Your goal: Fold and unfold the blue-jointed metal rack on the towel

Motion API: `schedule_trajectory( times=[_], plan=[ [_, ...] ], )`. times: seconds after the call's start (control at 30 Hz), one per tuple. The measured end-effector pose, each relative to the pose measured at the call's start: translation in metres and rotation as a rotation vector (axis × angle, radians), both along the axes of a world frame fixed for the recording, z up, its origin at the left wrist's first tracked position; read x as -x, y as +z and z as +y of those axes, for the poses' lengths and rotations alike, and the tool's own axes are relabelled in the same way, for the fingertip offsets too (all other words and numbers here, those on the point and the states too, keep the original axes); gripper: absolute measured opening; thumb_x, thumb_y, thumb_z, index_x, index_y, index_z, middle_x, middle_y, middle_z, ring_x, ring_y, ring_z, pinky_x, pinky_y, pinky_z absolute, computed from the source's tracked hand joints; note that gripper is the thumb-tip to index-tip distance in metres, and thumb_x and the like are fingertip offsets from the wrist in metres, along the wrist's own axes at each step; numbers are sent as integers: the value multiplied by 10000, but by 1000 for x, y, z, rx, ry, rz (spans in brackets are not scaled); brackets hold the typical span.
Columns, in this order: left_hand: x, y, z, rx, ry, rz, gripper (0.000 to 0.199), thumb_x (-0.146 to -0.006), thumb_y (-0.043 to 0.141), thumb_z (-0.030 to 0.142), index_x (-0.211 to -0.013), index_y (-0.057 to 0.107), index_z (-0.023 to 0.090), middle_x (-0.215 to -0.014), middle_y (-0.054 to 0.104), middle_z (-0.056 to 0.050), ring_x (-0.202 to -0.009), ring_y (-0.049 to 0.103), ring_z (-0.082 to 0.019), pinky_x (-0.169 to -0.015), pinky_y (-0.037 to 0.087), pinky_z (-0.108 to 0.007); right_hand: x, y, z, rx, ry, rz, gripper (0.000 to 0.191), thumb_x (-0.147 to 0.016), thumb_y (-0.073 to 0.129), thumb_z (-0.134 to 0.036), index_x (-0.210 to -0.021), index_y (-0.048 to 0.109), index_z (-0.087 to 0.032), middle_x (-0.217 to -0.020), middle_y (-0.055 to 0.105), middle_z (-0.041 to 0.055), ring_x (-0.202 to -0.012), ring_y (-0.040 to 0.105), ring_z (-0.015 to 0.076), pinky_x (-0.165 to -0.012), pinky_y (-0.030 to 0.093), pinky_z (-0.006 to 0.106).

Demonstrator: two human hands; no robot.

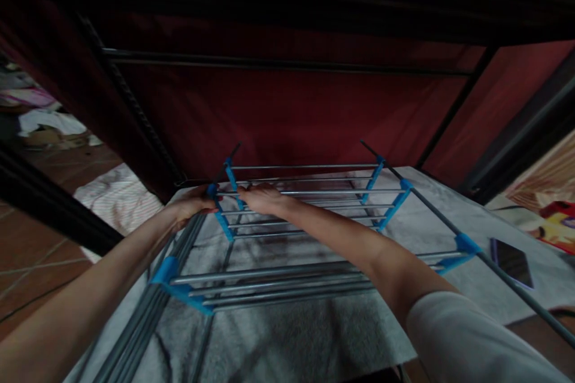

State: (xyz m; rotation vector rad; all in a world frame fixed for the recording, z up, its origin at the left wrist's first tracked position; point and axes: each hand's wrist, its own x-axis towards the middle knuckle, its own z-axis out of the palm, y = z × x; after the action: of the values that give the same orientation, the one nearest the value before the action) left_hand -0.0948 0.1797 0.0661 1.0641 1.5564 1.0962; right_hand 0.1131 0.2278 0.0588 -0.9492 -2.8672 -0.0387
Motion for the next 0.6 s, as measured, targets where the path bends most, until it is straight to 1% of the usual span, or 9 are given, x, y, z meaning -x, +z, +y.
schedule_trajectory(
  times=[0.07, 0.13, 0.23, 0.3, 0.4, 0.43, 0.5, 0.57, 0.6],
  plan=[
    [3, -4, 3, 10, 15, -32, 671, -463, 758, 28, -1102, 645, 197, -792, 698, 46, -708, 672, -158, -629, 573, -202, 0, 0, -2, 8, -12, -11, 373, -1055, 331, -290, -1354, 528, -187, -1176, 717, 157, -1022, 703, 273, -850, 563, 403],
    [7, -9, 6, 11, 12, -53, 678, -458, 761, 29, -1103, 643, 199, -796, 696, 46, -704, 668, -159, -632, 574, -212, 0, -1, -3, 1, -19, -17, 367, -1060, 319, -300, -1328, 545, -192, -1157, 724, 151, -1023, 705, 265, -862, 558, 393],
    [10, -12, 6, -8, -42, -93, 678, -427, 784, 43, -1077, 662, 193, -792, 697, 38, -660, 651, -153, -593, 553, -213, 1, -4, -4, -8, -26, -19, 353, -1062, 321, -321, -1310, 548, -214, -1122, 739, 131, -998, 718, 258, -842, 561, 382],
    [10, -13, 5, -40, -75, -141, 669, -411, 804, 53, -1054, 675, 183, -855, 719, 16, -676, 648, -142, -595, 540, -198, 2, -5, -5, 1, -25, -22, 351, -1061, 331, -335, -1322, 533, -216, -1111, 743, 127, -981, 725, 258, -818, 565, 377],
    [9, -16, 5, -58, -45, -172, 675, -419, 859, 91, -1065, 684, 179, -946, 738, -15, -744, 656, -133, -600, 515, -167, 2, -7, -6, 8, -24, -30, 356, -1065, 318, -339, -1318, 527, -201, -1107, 743, 138, -984, 728, 264, -813, 565, 380],
    [10, -18, 5, -59, -32, -173, 659, -446, 882, 133, -1074, 688, 181, -966, 741, -24, -770, 659, -136, -595, 507, -162, 2, -7, -6, 4, -29, -31, 357, -1066, 316, -341, -1319, 522, -196, -1109, 742, 140, -990, 727, 266, -818, 564, 382],
    [11, -23, 6, -73, -14, -176, 575, -550, 893, 277, -1082, 695, 190, -1006, 744, -40, -816, 664, -145, -586, 500, -164, 2, -7, -7, -11, -43, -23, 363, -1067, 323, -349, -1342, 498, -188, -1110, 742, 139, -1003, 725, 271, -830, 560, 384],
    [13, -29, 8, -87, 2, -185, 484, -670, 835, 423, -1078, 701, 198, -1022, 746, -52, -843, 670, -162, -587, 510, -185, 1, -6, -8, -25, -54, -14, 377, -1068, 333, -357, -1374, 464, -182, -1096, 746, 136, -1007, 724, 276, -832, 558, 384],
    [14, -31, 9, -88, 15, -184, 459, -711, 800, 464, -1072, 704, 198, -1008, 749, -58, -846, 673, -171, -587, 515, -195, 1, -6, -9, -28, -57, -14, 380, -1068, 335, -360, -1382, 453, -182, -1087, 748, 133, -1004, 724, 277, -829, 559, 384]
  ],
)
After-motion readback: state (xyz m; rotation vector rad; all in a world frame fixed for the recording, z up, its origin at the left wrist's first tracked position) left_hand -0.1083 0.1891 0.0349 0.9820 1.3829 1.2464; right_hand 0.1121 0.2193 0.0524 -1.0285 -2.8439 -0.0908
